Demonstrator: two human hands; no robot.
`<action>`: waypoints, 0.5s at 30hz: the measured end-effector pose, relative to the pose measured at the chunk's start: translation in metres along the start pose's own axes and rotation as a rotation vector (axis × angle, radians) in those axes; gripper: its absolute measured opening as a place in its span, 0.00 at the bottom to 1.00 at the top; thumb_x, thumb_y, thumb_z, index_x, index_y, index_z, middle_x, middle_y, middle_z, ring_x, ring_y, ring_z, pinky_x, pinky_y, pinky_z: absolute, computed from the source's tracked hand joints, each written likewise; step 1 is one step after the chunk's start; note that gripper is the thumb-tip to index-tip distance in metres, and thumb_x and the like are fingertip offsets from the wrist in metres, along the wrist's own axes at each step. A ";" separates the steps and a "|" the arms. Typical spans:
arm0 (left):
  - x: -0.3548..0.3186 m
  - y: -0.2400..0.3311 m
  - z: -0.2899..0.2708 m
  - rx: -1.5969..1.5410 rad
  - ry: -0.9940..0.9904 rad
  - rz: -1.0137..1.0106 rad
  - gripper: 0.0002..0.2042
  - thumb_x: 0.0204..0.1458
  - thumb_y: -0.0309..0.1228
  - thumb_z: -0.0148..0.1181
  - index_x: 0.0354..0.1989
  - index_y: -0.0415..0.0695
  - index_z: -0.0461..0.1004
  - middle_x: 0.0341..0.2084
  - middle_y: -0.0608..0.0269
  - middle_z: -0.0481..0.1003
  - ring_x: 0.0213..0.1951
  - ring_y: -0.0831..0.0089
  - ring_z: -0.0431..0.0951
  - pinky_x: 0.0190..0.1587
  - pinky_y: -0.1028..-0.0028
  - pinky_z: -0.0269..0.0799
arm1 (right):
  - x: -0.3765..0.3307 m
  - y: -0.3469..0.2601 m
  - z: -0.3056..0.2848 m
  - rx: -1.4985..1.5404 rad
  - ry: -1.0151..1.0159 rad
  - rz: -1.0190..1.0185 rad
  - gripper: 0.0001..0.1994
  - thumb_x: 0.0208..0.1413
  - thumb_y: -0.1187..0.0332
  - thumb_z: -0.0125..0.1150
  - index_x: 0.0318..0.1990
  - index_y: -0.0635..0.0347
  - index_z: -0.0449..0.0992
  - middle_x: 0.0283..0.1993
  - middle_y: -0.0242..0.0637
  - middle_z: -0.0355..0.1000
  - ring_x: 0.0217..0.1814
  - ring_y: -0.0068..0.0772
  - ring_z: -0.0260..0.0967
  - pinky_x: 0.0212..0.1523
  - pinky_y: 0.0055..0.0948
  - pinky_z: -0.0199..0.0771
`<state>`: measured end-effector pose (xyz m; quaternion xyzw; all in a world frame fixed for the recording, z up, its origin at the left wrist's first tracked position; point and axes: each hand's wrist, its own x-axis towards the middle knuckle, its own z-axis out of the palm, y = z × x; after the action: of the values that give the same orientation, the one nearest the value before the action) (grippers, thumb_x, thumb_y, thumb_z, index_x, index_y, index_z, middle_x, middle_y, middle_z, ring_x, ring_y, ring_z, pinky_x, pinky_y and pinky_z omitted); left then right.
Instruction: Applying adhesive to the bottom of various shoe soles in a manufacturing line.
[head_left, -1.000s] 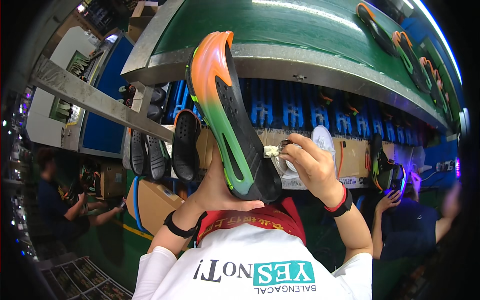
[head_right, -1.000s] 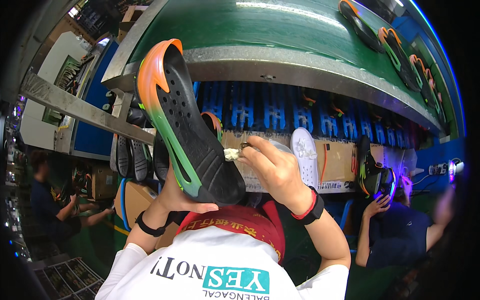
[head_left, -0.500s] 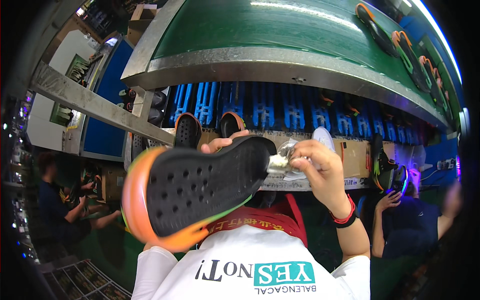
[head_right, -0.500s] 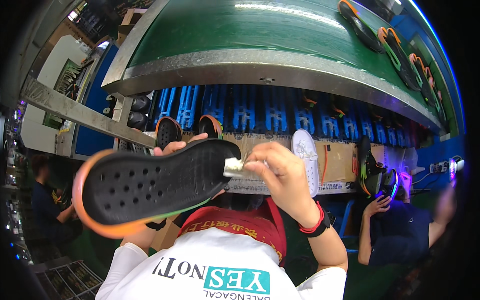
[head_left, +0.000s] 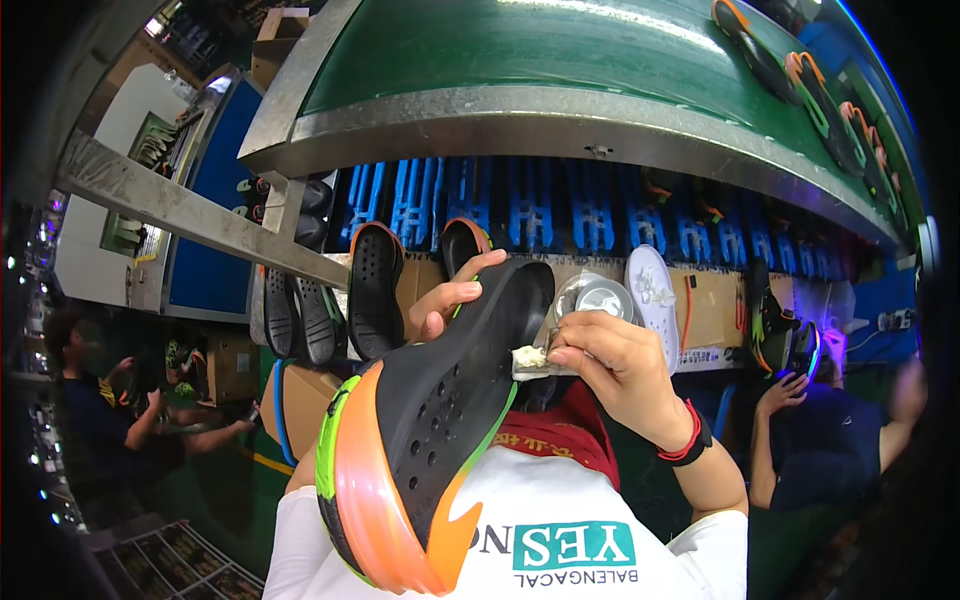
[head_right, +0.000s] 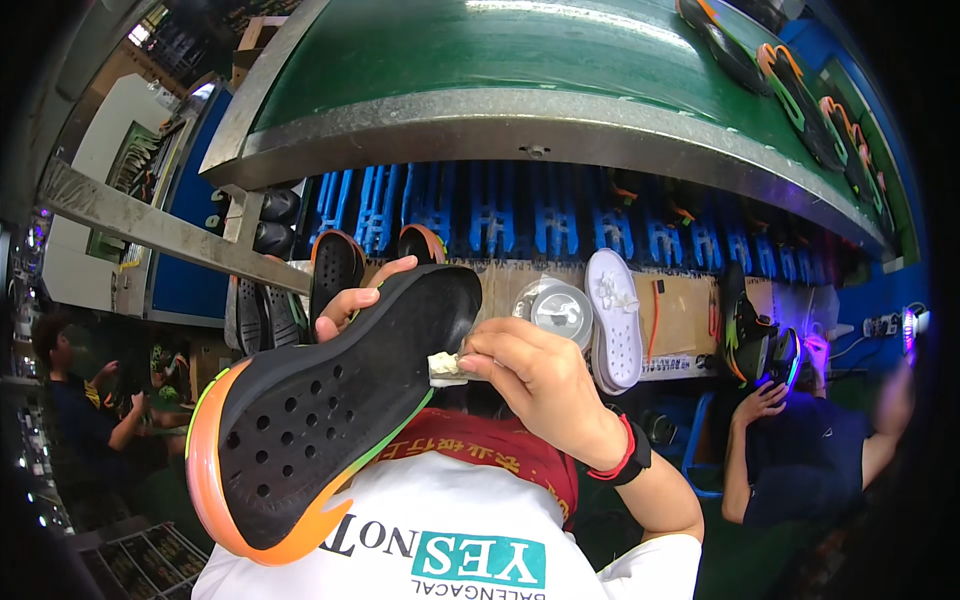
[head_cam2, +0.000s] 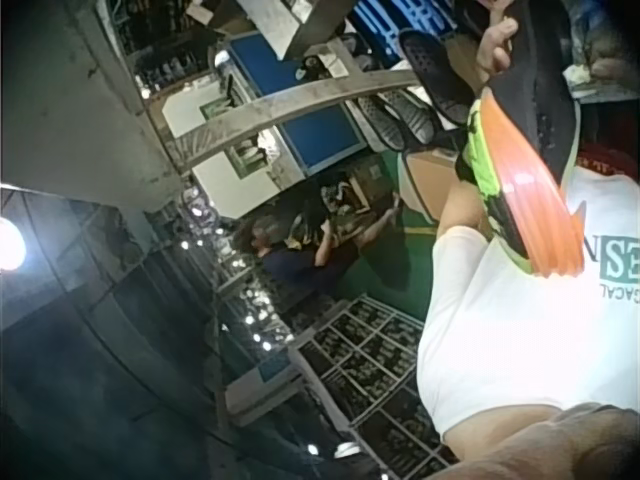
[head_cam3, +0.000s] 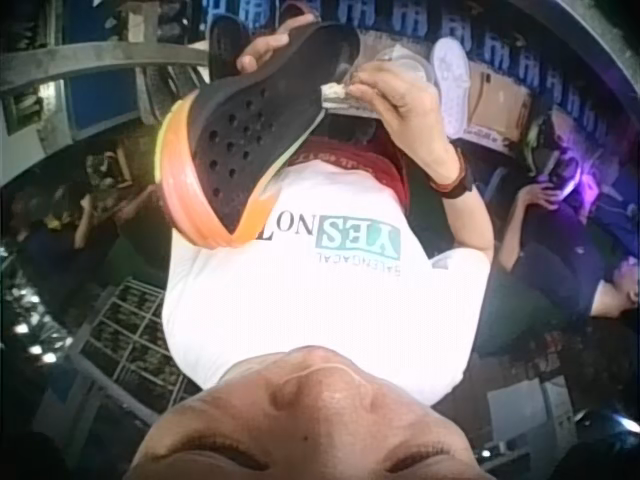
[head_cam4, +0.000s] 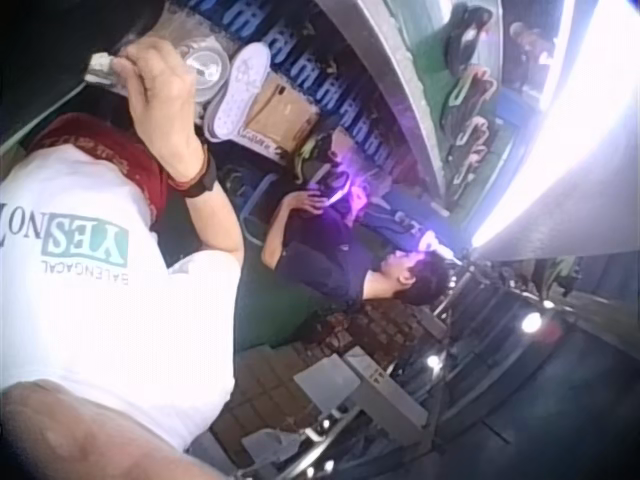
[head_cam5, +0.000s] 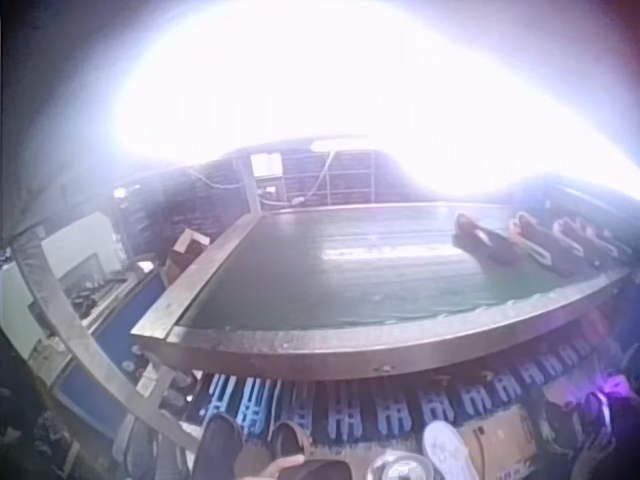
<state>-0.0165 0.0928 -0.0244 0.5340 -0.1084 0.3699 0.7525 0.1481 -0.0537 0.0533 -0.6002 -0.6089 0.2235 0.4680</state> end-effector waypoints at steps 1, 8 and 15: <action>-0.001 0.000 -0.001 -0.001 0.000 -0.001 0.25 0.64 0.52 0.23 0.58 0.53 0.60 0.63 0.35 0.45 0.63 0.46 0.57 0.62 0.52 0.58 | 0.000 0.000 0.000 -0.053 -0.001 -0.018 0.06 0.50 0.75 0.63 0.35 0.66 0.75 0.36 0.43 0.73 0.33 0.42 0.74 0.33 0.31 0.74; -0.001 0.005 0.003 -0.042 0.010 -0.018 0.24 0.64 0.51 0.25 0.58 0.53 0.60 0.64 0.35 0.45 0.63 0.46 0.57 0.62 0.52 0.58 | 0.003 0.003 0.004 -0.138 0.062 -0.070 0.06 0.50 0.74 0.64 0.35 0.65 0.75 0.37 0.42 0.73 0.33 0.43 0.74 0.32 0.33 0.74; -0.008 -0.002 -0.010 0.064 -0.004 0.005 0.23 0.65 0.50 0.25 0.57 0.52 0.61 0.63 0.36 0.47 0.62 0.46 0.59 0.61 0.53 0.59 | 0.005 -0.001 0.004 -0.090 -0.029 -0.069 0.06 0.50 0.74 0.63 0.35 0.66 0.76 0.37 0.42 0.74 0.33 0.43 0.74 0.33 0.32 0.75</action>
<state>-0.0236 0.0973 -0.0342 0.5582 -0.0994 0.3740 0.7339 0.1454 -0.0485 0.0537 -0.5961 -0.6455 0.1883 0.4389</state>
